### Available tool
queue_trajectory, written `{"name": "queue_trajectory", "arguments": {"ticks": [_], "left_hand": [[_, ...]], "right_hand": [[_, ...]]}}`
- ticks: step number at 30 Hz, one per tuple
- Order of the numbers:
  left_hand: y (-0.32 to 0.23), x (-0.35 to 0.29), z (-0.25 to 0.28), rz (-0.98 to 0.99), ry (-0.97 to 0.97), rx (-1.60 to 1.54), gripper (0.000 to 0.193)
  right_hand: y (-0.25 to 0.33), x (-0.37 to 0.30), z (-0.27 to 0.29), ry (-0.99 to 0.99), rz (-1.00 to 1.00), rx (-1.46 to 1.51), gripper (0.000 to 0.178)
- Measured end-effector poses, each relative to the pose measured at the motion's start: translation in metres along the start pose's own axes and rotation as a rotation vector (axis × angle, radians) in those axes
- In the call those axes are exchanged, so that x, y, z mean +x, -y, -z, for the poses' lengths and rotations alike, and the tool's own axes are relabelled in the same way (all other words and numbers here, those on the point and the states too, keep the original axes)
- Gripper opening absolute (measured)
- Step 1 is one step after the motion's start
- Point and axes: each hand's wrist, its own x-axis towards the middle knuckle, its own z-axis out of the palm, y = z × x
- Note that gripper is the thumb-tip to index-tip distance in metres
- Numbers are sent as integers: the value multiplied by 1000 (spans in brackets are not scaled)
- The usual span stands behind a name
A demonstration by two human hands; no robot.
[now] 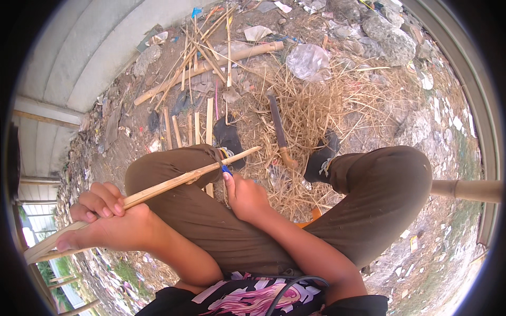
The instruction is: The person sits cross-legged and uses a blue utility knife to sharpen a thin wooden stick. They hold the stick with their left hand and carefully shave the wood with the knife in their right hand. The person occasionally switches to a larger bamboo pole, using a machete to split and shape it before returning to the smaller stick.
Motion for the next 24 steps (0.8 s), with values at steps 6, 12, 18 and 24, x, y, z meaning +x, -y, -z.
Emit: {"name": "queue_trajectory", "arguments": {"ticks": [6, 12, 18, 24], "left_hand": [[-1, 0, 0, -13, -5, -12, 66], [1, -2, -1, -65, 21, -4, 66], [2, -4, 1, -50, 35, -17, 66], [3, -1, 2, -56, 37, -26, 66]], "right_hand": [[-4, 0, -3, -19, 12, 33, 51], [1, -9, 3, -19, -9, 117, 53], [-6, -3, 4, 8, -59, 143, 56], [-12, 5, -5, -16, -57, 97, 56]]}}
